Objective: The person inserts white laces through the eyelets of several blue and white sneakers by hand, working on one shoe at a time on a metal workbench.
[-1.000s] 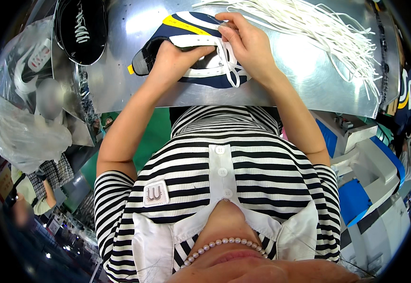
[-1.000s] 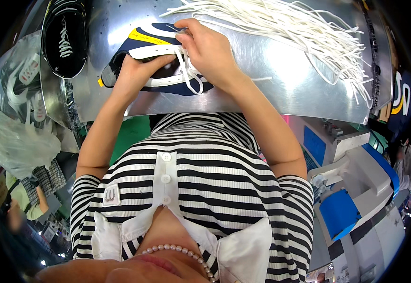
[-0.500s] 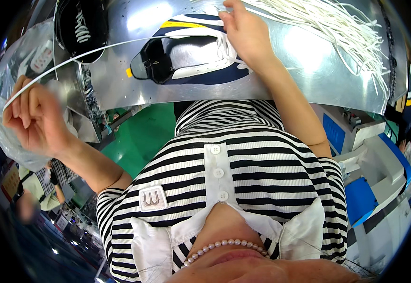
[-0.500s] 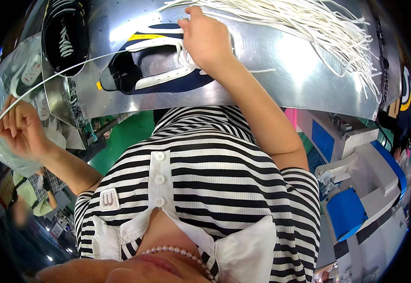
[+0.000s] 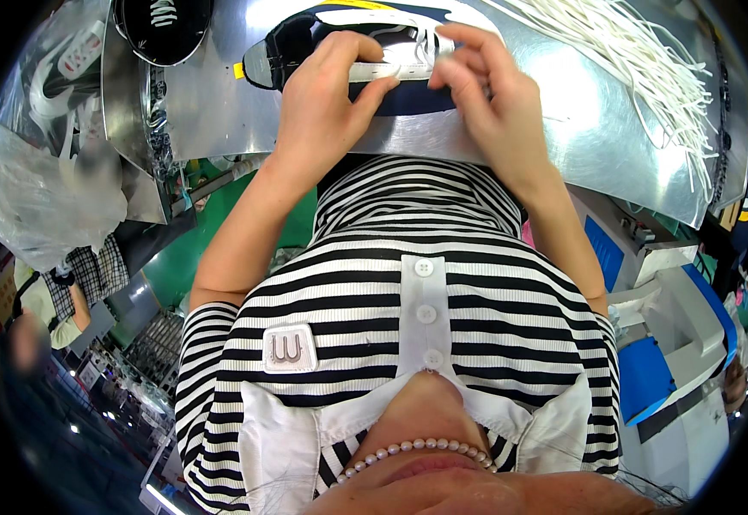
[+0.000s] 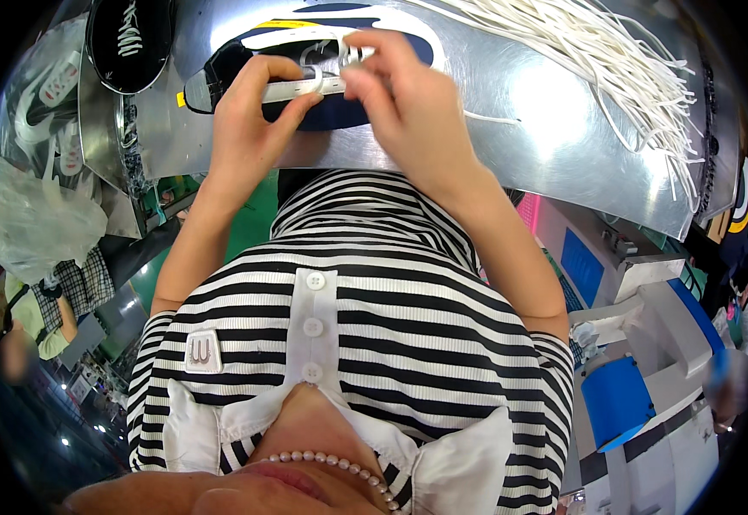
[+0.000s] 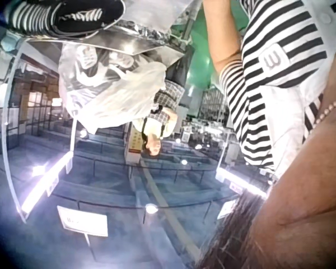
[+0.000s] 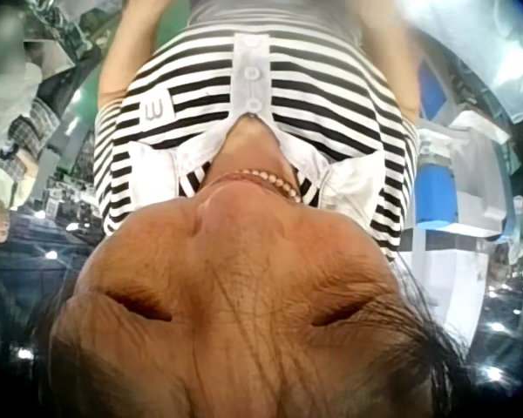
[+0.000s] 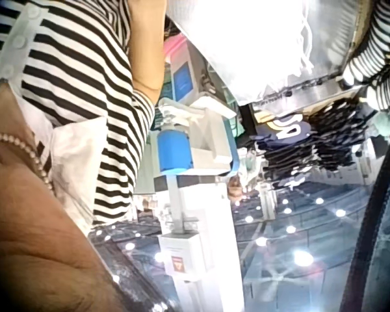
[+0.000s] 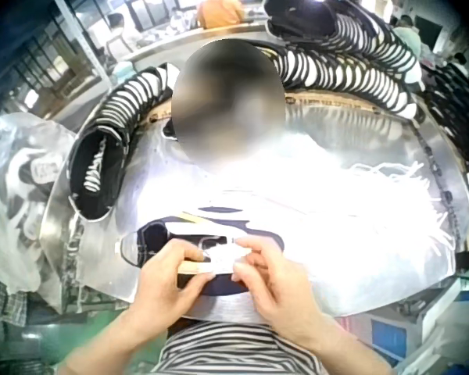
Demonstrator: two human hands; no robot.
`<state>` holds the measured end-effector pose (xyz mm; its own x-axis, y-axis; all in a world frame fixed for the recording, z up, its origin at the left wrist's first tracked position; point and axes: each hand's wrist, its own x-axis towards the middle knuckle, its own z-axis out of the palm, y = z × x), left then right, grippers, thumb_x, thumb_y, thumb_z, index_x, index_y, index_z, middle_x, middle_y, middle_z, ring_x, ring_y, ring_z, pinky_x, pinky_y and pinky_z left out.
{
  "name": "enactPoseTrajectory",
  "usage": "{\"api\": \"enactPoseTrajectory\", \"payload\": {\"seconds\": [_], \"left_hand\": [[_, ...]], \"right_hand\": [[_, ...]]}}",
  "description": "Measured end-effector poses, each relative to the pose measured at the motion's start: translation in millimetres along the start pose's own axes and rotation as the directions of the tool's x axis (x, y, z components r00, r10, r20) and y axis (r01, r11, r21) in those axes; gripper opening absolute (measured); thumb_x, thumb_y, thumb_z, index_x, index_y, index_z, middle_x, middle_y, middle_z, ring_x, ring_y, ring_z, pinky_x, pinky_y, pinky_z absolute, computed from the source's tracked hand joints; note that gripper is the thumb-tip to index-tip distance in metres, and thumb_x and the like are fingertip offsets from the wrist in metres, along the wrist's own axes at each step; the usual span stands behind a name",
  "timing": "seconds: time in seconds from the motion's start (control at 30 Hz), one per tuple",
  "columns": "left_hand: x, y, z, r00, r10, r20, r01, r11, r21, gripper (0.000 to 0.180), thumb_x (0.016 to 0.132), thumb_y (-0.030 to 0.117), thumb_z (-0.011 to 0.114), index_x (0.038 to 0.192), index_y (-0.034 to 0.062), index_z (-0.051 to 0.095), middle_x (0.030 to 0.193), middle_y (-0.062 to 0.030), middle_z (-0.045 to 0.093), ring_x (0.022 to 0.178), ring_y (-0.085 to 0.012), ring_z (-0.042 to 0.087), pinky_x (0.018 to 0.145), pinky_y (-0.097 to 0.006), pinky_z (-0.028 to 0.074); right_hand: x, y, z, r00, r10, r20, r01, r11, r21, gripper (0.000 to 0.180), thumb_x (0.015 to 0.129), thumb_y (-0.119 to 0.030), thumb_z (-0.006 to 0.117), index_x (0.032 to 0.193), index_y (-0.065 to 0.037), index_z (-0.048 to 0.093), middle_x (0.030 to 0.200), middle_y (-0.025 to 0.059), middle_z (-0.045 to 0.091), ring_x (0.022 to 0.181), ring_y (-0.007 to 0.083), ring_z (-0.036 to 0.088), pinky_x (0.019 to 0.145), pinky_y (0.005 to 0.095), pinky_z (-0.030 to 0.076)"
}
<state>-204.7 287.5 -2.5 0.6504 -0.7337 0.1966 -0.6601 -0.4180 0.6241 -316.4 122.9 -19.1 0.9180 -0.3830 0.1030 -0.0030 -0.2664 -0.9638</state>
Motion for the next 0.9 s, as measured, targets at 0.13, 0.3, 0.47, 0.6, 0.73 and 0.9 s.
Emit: {"api": "enactPoseTrajectory", "payload": {"seconds": [0.13, 0.3, 0.47, 0.6, 0.73, 0.9], "left_hand": [[2.1, -3.4, -0.5, 0.998, -0.058, 0.033, 0.058, 0.998, -0.002, 0.022, 0.081, 0.013, 0.077, 0.096, 0.0026, 0.064, 0.091, -0.0095, 0.068, 0.076, -0.0259, 0.066, 0.07, -0.033, 0.052], [4.7, -13.8, -1.3, 0.998, 0.014, 0.056, -0.013, 1.0, -0.012, 0.025, 0.081, 0.019, 0.077, 0.096, 0.0041, 0.064, 0.088, -0.0102, 0.069, 0.068, -0.0293, 0.065, 0.061, -0.036, 0.052], [0.3, -9.3, -1.7, 0.992, -0.056, 0.109, 0.062, 0.997, -0.052, 0.019, 0.083, 0.011, 0.076, 0.097, 0.0018, 0.066, 0.088, -0.0082, 0.071, 0.076, -0.0186, 0.067, 0.071, -0.027, 0.051], [-1.2, -9.0, -0.2, 0.995, -0.066, 0.079, 0.071, 0.995, -0.067, 0.017, 0.083, 0.009, 0.075, 0.097, 0.0018, 0.067, 0.089, -0.0091, 0.071, 0.077, -0.0186, 0.068, 0.069, -0.027, 0.051], [-2.1, -15.5, -1.9, 0.992, 0.065, 0.105, -0.05, 0.99, -0.133, 0.016, 0.085, 0.006, 0.073, 0.099, 0.0022, 0.066, 0.089, -0.0104, 0.07, 0.077, -0.0226, 0.068, 0.068, -0.029, 0.051], [-9.1, -13.8, -0.7, 0.989, 0.141, 0.052, -0.138, 0.989, -0.053, 0.015, 0.084, 0.004, 0.071, 0.097, 0.0027, 0.064, 0.084, -0.0117, 0.065, 0.073, -0.0301, 0.064, 0.064, -0.035, 0.05]], "right_hand": [[-17.9, 11.1, 11.8, 0.995, 0.049, 0.082, -0.047, 0.999, -0.028, 0.025, 0.095, -0.015, 0.061, 0.117, -0.006, 0.053, 0.081, 0.0117, 0.069, 0.07, 0.0277, 0.069, 0.063, 0.034, 0.051], [-14.4, 9.8, 13.8, 0.988, 0.109, 0.107, -0.097, 0.989, -0.108, 0.024, 0.094, -0.013, 0.062, 0.114, -0.004, 0.051, 0.079, 0.0122, 0.069, 0.072, 0.0317, 0.069, 0.064, 0.0386, 0.052], [-8.5, 2.3, 18.5, 0.975, 0.196, 0.102, -0.176, 0.967, -0.183, 0.023, 0.094, -0.012, 0.061, 0.109, -0.001, 0.047, 0.076, 0.0131, 0.069, 0.072, 0.0331, 0.069, 0.064, 0.0399, 0.052], [1.9, 8.9, 39.3, 0.983, 0.18, 0.046, -0.17, 0.972, -0.162, 0.022, 0.093, -0.01, 0.061, 0.106, 0.0, 0.046, 0.075, 0.0137, 0.069, 0.07, 0.0337, 0.069, 0.064, 0.0406, 0.053], [2.4, 18.5, 46.5, 0.984, 0.171, 0.047, -0.162, 0.975, -0.151, 0.022, 0.096, -0.014, 0.059, 0.107, 0.0, 0.045, 0.08, 0.013, 0.069, 0.073, 0.0253, 0.069, 0.065, 0.0351, 0.052], [-5.8, -8.1, 2.8, 0.967, 0.19, 0.168, -0.101, 0.897, -0.43, 0.025, 0.089, -0.025, 0.069, 0.101, -0.009, 0.055, 0.079, 0.0114, 0.07, 0.073, 0.0308, 0.07, 0.064, 0.0394, 0.053]]}}
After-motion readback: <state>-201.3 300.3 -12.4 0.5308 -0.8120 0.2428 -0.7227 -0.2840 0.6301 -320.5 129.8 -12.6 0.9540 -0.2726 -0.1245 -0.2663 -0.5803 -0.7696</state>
